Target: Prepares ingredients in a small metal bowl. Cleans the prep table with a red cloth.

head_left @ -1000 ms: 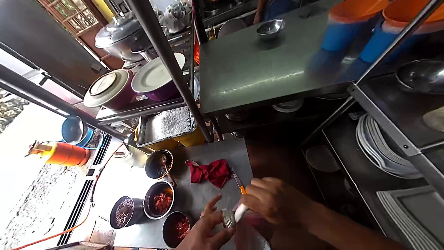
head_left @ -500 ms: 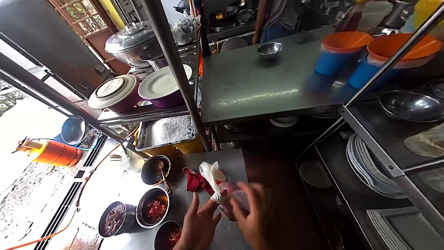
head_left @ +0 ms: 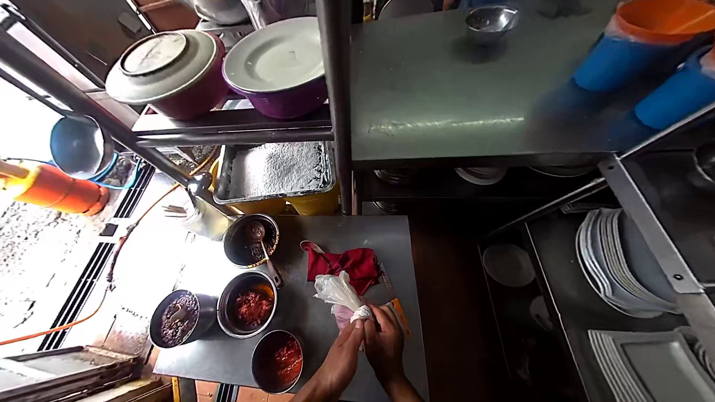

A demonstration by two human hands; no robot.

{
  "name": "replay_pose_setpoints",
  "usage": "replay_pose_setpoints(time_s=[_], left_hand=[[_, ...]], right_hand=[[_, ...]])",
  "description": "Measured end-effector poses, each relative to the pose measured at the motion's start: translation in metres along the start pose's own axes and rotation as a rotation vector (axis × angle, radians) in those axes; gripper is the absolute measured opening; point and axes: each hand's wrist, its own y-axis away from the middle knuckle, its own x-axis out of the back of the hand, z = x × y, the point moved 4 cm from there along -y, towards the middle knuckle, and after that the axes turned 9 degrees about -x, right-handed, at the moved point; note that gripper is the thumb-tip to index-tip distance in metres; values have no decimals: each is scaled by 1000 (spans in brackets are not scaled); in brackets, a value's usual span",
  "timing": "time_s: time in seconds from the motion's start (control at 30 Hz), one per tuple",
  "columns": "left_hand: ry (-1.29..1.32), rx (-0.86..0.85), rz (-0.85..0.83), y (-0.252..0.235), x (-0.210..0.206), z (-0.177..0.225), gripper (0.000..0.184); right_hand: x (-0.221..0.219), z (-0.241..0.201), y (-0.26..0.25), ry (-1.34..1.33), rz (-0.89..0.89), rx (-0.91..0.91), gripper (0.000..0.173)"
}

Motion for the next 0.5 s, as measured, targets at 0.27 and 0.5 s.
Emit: replay_pose_setpoints(time_s=[0.27, 0.5], left_hand=[[-19, -193, 398, -25, 27, -38, 11], [244, 130, 525, -25, 47, -37, 37]], right_hand=[[-12, -4, 8, -284, -90, -511, 20], [-16, 12, 27, -145, -284, -294, 23]])
